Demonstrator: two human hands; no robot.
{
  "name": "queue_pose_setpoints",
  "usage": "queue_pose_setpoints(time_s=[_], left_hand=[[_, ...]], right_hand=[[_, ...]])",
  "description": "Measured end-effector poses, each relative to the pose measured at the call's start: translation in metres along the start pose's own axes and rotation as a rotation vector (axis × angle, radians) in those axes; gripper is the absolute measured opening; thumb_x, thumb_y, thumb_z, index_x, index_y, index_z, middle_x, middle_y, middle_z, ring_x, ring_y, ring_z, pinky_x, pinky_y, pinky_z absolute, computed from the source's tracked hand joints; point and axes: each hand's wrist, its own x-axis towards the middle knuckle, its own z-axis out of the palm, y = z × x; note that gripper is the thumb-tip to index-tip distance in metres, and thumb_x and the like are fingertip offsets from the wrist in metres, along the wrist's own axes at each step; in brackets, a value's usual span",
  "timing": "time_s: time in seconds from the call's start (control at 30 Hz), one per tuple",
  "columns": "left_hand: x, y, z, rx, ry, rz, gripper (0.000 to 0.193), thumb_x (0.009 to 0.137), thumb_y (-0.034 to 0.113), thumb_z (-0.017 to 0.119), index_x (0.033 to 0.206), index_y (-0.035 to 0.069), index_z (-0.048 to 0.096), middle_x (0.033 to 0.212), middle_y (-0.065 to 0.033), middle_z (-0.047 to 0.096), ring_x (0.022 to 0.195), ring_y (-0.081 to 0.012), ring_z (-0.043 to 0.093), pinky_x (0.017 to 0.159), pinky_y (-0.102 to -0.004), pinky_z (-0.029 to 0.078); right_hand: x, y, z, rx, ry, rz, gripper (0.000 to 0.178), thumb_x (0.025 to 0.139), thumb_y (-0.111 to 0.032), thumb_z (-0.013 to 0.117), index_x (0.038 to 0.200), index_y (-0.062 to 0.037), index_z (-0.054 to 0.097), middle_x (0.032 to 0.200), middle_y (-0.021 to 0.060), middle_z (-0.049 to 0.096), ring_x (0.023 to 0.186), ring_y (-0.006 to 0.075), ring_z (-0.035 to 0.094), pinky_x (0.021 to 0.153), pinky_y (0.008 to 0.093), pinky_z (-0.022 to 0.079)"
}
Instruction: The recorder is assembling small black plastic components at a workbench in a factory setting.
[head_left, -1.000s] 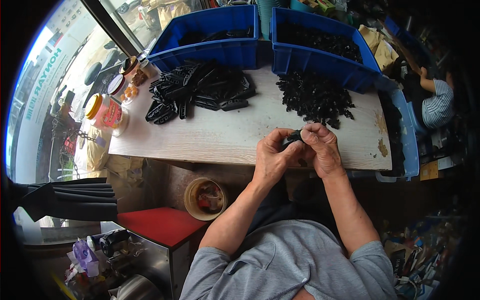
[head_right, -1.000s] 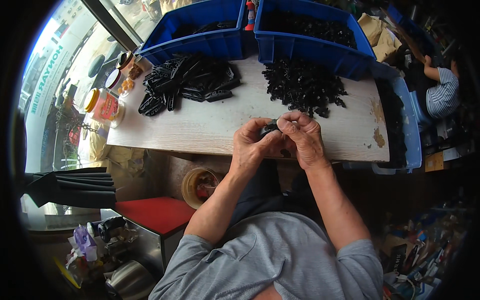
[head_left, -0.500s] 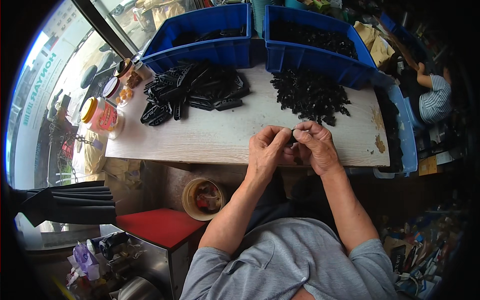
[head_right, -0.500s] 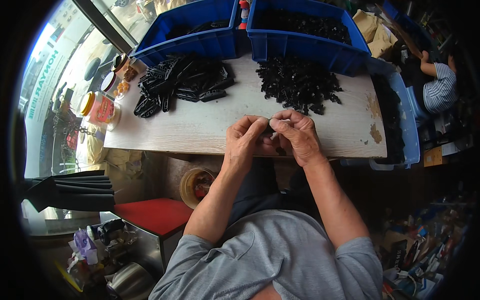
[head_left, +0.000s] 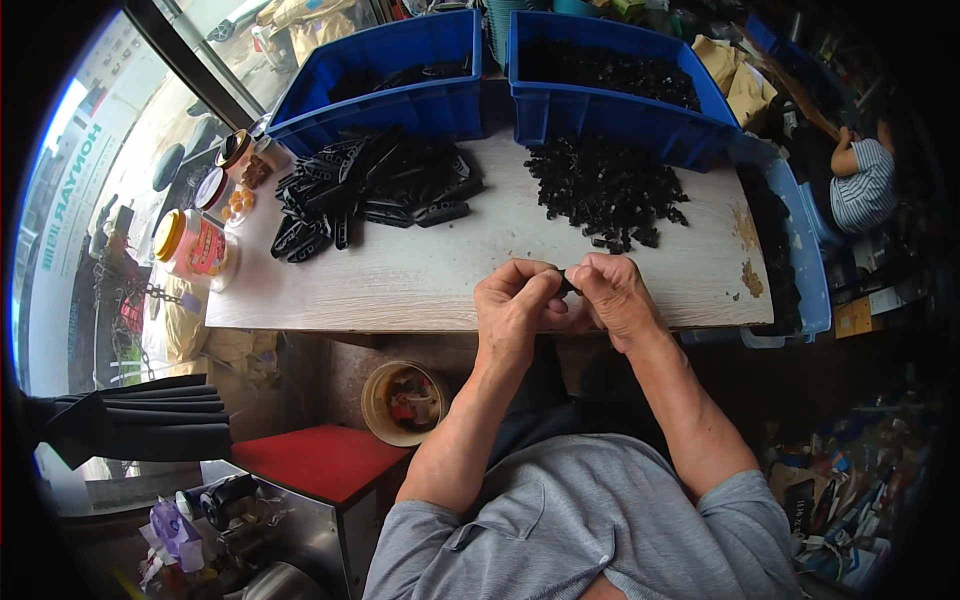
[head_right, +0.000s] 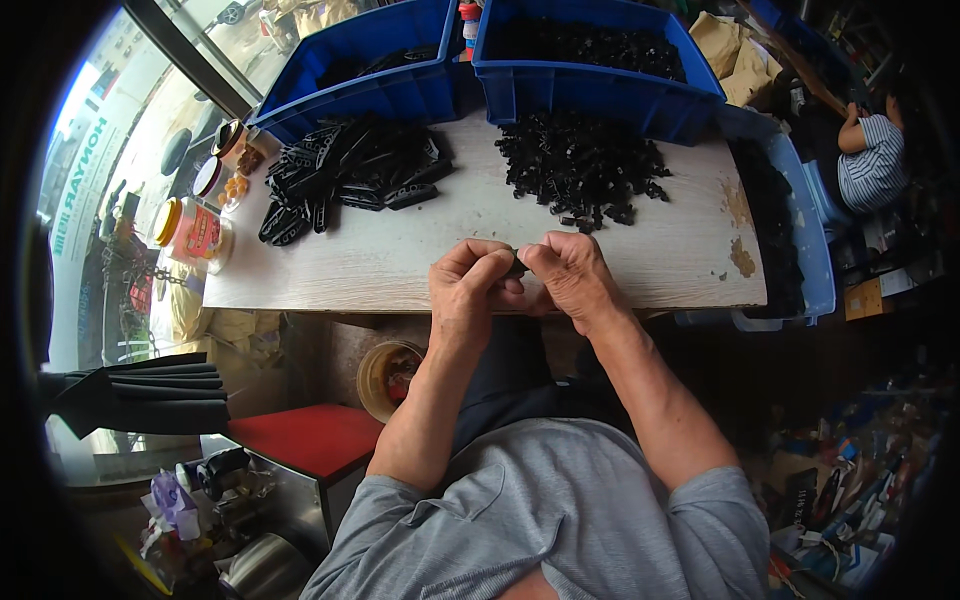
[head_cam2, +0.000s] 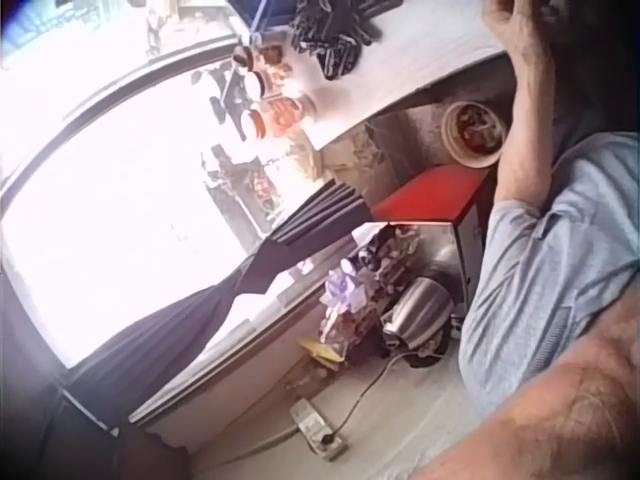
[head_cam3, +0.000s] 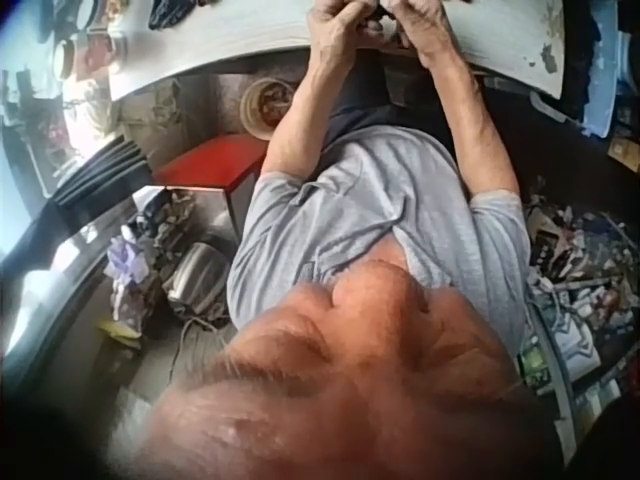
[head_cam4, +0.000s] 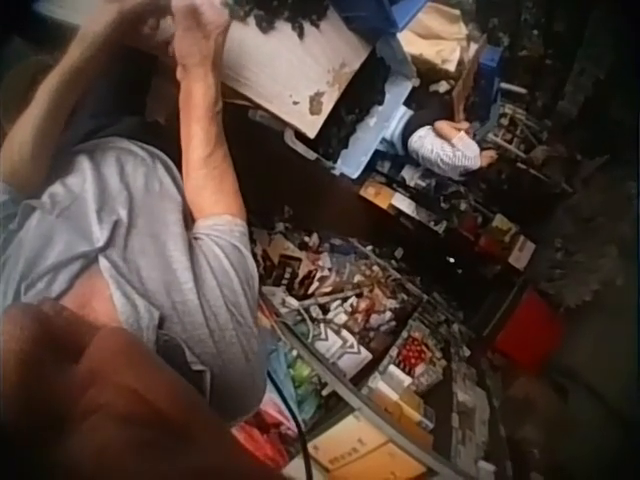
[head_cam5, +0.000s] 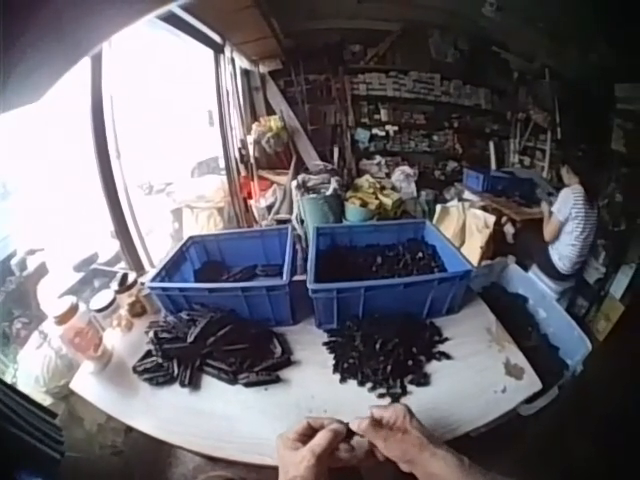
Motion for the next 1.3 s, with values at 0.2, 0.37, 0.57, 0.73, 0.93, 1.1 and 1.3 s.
queue_pose_setpoints(time_s=[0.2, 0.37, 0.57, 0.73, 0.93, 1.1, 1.3], left_hand=[[-0.001, 0.002, 0.000, -0.010, -0.049, -0.017, 0.007, 0.088, 0.008, 0.065, 0.089, 0.000, 0.064, 0.076, -0.0061, 0.064, 0.059, -0.0115, 0.062, 0.055, -0.0263, 0.058], [0.006, 0.002, 0.004, 0.134, -0.090, 0.061, 0.014, 0.090, 0.013, 0.067, 0.094, -0.001, 0.066, 0.078, -0.0047, 0.066, 0.065, -0.0109, 0.062, 0.062, -0.0257, 0.055], [0.069, 0.000, -0.004, 1.107, 0.129, 0.879, 0.012, 0.078, 0.009, 0.074, 0.088, 0.006, 0.068, 0.080, -0.0092, 0.068, 0.077, -0.0254, 0.064, 0.075, -0.0351, 0.050], [0.094, 0.000, 0.010, 1.457, 0.050, 0.886, 0.006, 0.079, 0.013, 0.066, 0.082, 0.008, 0.066, 0.078, -0.0103, 0.065, 0.080, -0.0315, 0.061, 0.076, -0.0421, 0.048], [0.096, -0.007, -0.002, 1.128, 0.068, 0.905, 0.011, 0.079, 0.003, 0.063, 0.089, 0.005, 0.068, 0.079, -0.0105, 0.068, 0.064, -0.0277, 0.063, 0.064, -0.0335, 0.050], [0.074, 0.007, 0.001, 0.301, -0.059, 0.143, 0.007, 0.087, 0.005, 0.063, 0.089, -0.001, 0.066, 0.075, -0.0036, 0.062, 0.062, -0.0108, 0.057, 0.059, -0.0230, 0.048], [0.043, 0.006, 0.017, -0.035, -0.263, -0.219, 0.008, 0.089, 0.006, 0.061, 0.089, 0.000, 0.065, 0.078, -0.0035, 0.062, 0.066, -0.0098, 0.058, 0.062, -0.0234, 0.053]], right_hand=[[-0.001, 0.011, -0.001, -0.056, 0.052, -0.122, 0.033, 0.086, -0.028, 0.069, 0.068, -0.0062, 0.052, 0.061, -0.0009, 0.050, 0.045, 0.0084, 0.048, 0.038, 0.0246, 0.040], [-0.004, 0.012, -0.010, 0.076, 0.094, -0.145, 0.030, 0.088, -0.026, 0.066, 0.068, -0.0080, 0.052, 0.059, -0.0028, 0.046, 0.044, 0.0087, 0.047, 0.039, 0.0246, 0.039], [-0.011, -0.012, -0.060, 0.172, 0.330, -0.156, 0.031, 0.092, -0.031, 0.057, 0.069, -0.0114, 0.050, 0.043, -0.0016, 0.036, 0.046, 0.0158, 0.057, 0.057, 0.0481, 0.062], [-0.014, -0.037, -0.139, 0.315, 0.830, -0.203, 0.044, 0.088, -0.048, 0.061, 0.094, -0.0052, 0.054, 0.048, 0.0013, 0.034, 0.053, 0.0175, 0.051, 0.072, 0.0505, 0.058], [-0.016, -0.028, -0.145, 0.239, 0.781, -0.144, 0.047, 0.086, -0.046, 0.065, 0.107, -0.0048, 0.054, 0.051, 0.0010, 0.034, 0.058, 0.0176, 0.052, 0.074, 0.0511, 0.058], [-0.005, -0.006, -0.085, 0.244, 0.377, -0.183, 0.025, 0.089, -0.025, 0.070, 0.104, -0.0057, 0.063, 0.048, -0.0015, 0.045, 0.045, 0.0127, 0.056, 0.053, 0.0388, 0.060], [0.010, 0.005, -0.037, 0.118, 0.126, -0.169, 0.023, 0.088, -0.022, 0.073, 0.099, -0.0022, 0.067, 0.061, -0.0009, 0.058, 0.041, 0.0059, 0.046, 0.042, 0.0245, 0.048]])
